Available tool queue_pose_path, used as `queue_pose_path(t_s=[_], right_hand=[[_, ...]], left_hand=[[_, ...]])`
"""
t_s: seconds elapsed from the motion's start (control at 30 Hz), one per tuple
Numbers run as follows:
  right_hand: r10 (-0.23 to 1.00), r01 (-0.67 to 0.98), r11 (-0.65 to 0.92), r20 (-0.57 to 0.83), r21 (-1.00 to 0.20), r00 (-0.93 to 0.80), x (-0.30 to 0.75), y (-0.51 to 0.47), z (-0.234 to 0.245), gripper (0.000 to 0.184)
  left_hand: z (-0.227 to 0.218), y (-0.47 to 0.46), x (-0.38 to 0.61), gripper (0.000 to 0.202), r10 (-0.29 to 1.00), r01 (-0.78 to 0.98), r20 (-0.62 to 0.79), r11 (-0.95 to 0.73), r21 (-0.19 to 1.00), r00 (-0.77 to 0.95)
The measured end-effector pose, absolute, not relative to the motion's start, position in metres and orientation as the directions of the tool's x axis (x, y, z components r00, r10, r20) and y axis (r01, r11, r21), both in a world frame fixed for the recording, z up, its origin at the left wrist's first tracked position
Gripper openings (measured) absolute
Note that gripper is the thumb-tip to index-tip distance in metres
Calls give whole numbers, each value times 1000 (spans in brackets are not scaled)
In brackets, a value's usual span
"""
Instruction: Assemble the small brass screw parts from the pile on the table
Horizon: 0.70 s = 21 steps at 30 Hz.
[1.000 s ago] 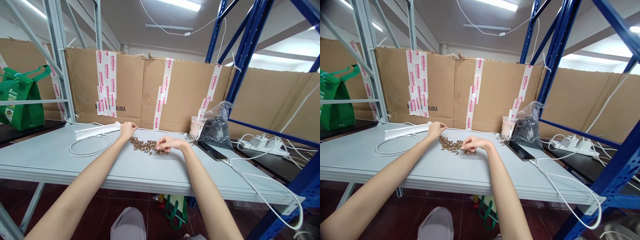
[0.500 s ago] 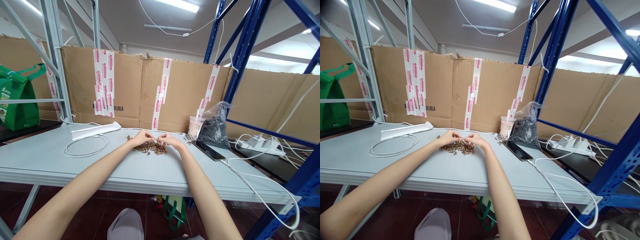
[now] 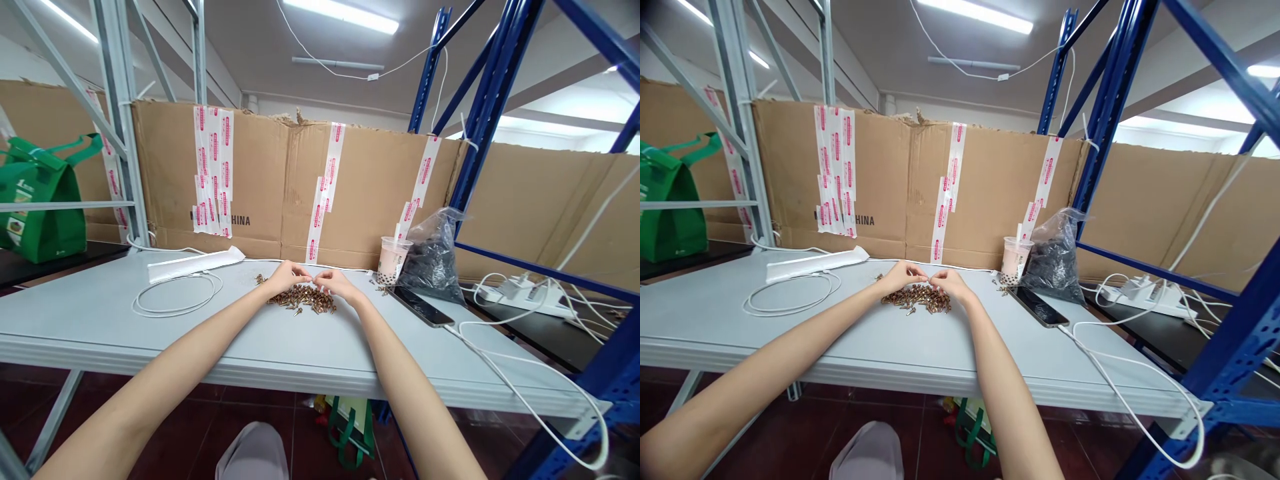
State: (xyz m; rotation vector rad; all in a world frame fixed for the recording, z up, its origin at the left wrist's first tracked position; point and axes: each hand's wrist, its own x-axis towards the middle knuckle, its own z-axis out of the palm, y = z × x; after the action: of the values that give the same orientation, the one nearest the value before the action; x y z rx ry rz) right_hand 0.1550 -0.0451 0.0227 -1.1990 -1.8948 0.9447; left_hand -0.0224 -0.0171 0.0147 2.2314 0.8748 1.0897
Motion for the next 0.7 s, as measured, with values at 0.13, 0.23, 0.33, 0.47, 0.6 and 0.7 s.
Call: queue_pose_path(t_s=[0.13, 0.23, 0.33, 0.47, 0.6, 0.7], right_hand=[[922, 399, 329, 201, -856, -331, 153, -49, 26, 19], [925, 386, 325, 207, -863, -317, 152, -52, 29, 18], [912, 310, 342, 234, -887, -336, 152, -49, 28, 19], [889, 204, 361, 269, -910, -370, 154, -37, 20, 21], [872, 229, 407, 302, -884, -385, 154, -33, 17, 22], [886, 267, 398, 292, -878, -360, 152, -39, 21, 22]], left_hand=[[17, -18, -21, 23, 711, 312, 540, -692, 650, 450], [18, -17, -21, 21, 698, 324, 581, -713, 622, 420], [19, -16, -21, 18, 680, 345, 617, -733, 586, 396], [18, -16, -20, 16, 618, 369, 660, -786, 497, 427], [17, -16, -20, 15, 580, 423, 679, -808, 410, 450], [17, -15, -21, 15, 590, 450, 684, -796, 404, 430]])
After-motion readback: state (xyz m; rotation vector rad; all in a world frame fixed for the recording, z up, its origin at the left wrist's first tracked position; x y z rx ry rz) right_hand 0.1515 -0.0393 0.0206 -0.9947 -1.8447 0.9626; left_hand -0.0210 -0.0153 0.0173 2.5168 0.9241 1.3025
